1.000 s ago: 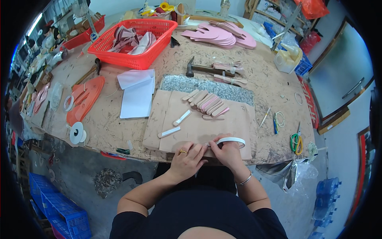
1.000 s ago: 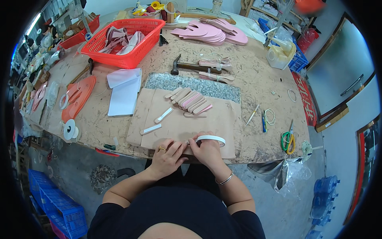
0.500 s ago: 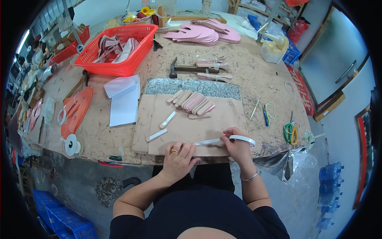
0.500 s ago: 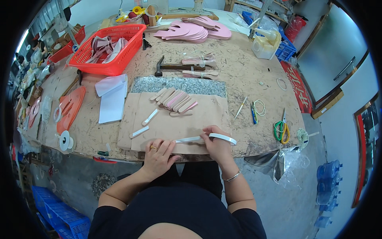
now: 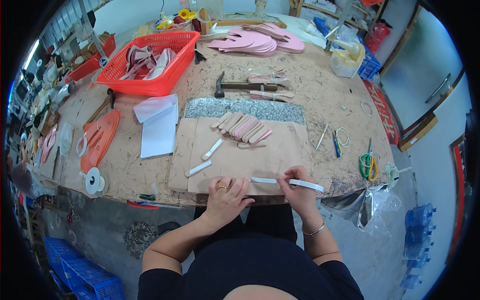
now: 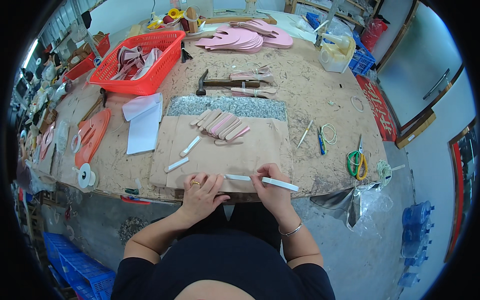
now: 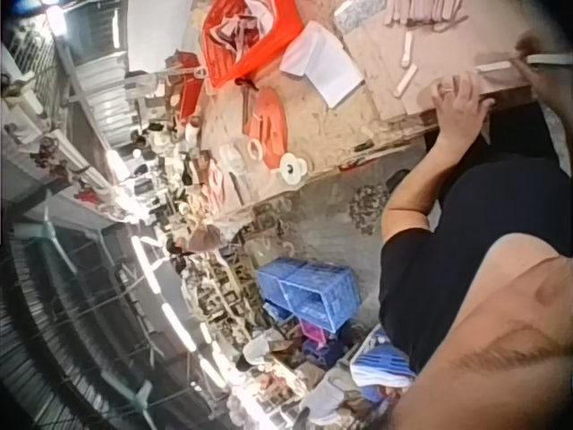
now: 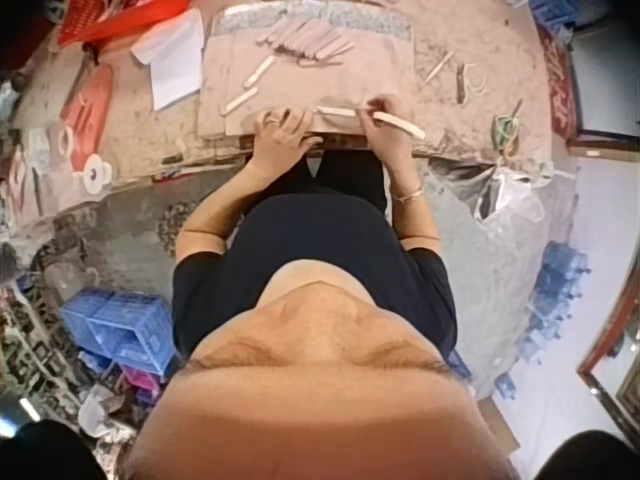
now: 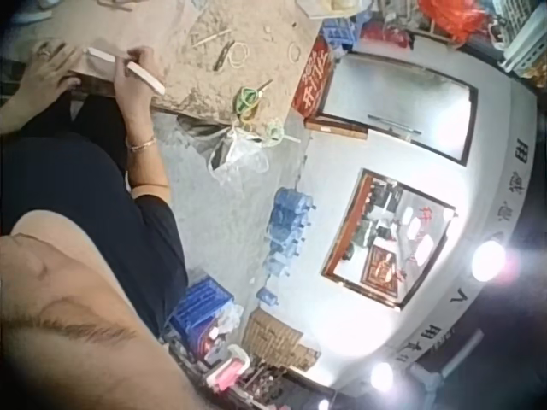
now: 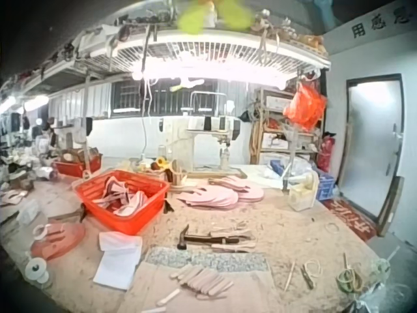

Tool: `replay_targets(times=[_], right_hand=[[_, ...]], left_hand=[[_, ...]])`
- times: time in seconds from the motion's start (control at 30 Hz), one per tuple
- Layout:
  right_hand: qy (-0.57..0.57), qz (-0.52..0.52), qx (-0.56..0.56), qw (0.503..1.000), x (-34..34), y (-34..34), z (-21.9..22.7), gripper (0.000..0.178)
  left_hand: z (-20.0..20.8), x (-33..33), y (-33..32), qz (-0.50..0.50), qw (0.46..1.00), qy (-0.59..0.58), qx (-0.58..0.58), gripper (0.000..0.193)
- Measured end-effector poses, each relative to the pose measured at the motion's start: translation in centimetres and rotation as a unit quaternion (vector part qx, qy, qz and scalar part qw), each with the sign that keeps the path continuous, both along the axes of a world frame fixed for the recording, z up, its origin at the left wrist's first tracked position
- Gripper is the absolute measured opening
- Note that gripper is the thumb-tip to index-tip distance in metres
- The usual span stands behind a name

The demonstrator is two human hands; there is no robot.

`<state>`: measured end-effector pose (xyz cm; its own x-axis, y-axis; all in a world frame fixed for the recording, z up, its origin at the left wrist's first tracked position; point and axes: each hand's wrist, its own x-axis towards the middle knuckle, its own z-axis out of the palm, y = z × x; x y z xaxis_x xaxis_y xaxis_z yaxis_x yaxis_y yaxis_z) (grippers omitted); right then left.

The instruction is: The person repeatedly picks up small pink and beige shoe components and white elastic strips at a workbench. They fold and arrange the strips alongside the parts, placing them in neat rows on the table. The process continues throughout the clip without visible final assembly or packaging.

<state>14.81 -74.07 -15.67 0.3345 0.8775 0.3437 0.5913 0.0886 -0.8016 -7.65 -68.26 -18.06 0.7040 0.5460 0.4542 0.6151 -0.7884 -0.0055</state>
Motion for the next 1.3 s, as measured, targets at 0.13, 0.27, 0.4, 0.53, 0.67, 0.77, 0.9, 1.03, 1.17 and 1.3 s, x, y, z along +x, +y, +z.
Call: replay_targets(times=[0.13, 0.27, 0.4, 0.53, 0.67, 0.77, 0.9, 1.03, 1.17, 1.3], right_hand=[[-0.067, -0.041, -0.036, 0.996, -0.1, 0.2, -0.2, 0.026], [-0.101, -0.050, -0.008, 0.994, -0.2, 0.4, -1.2, 0.027], [-0.101, -0.056, 0.001, 0.993, -0.3, 0.5, -0.9, 0.025], [-0.102, -0.041, 0.003, 0.994, -0.2, 0.6, -0.7, 0.025], [-0.081, -0.034, 0.011, 0.996, -0.2, -0.1, -0.9, 0.026], [-0.066, -0.032, 0.015, 0.997, -0.3, -0.4, -0.8, 0.025], [-0.118, -0.036, 0.025, 0.992, -0.2, -0.1, -1.4, 0.027], [-0.136, -0.036, 0.045, 0.989, -0.3, 0.1, -1.4, 0.027], [-0.152, -0.035, 0.050, 0.987, -0.4, 0.1, -1.3, 0.027], [-0.071, -0.043, -0.020, 0.996, -0.2, 0.2, -1.2, 0.028]], left_hand=[[0.0, 0.0, -0.1, 0.008, 1.000, 0.006, 0.009, 0.058], [-0.1, 0.1, -0.2, 0.017, 1.000, 0.016, 0.018, 0.058], [-0.1, 0.2, -0.1, 0.017, 0.999, 0.013, 0.028, 0.058], [-0.1, 0.2, -0.3, 0.023, 0.999, 0.021, 0.033, 0.057], [0.0, 0.3, -0.3, 0.023, 0.999, 0.026, 0.033, 0.058], [0.0, 0.3, -0.2, 0.022, 0.999, 0.028, 0.033, 0.058], [0.2, 0.3, -0.2, 0.018, 0.999, 0.033, 0.038, 0.058], [0.1, 0.4, -0.2, 0.017, 0.998, 0.045, 0.039, 0.059], [0.1, 0.6, -0.2, 0.003, 0.997, 0.048, 0.063, 0.057], [0.2, 1.3, 0.4, -0.027, 1.000, -0.004, 0.008, 0.050]])
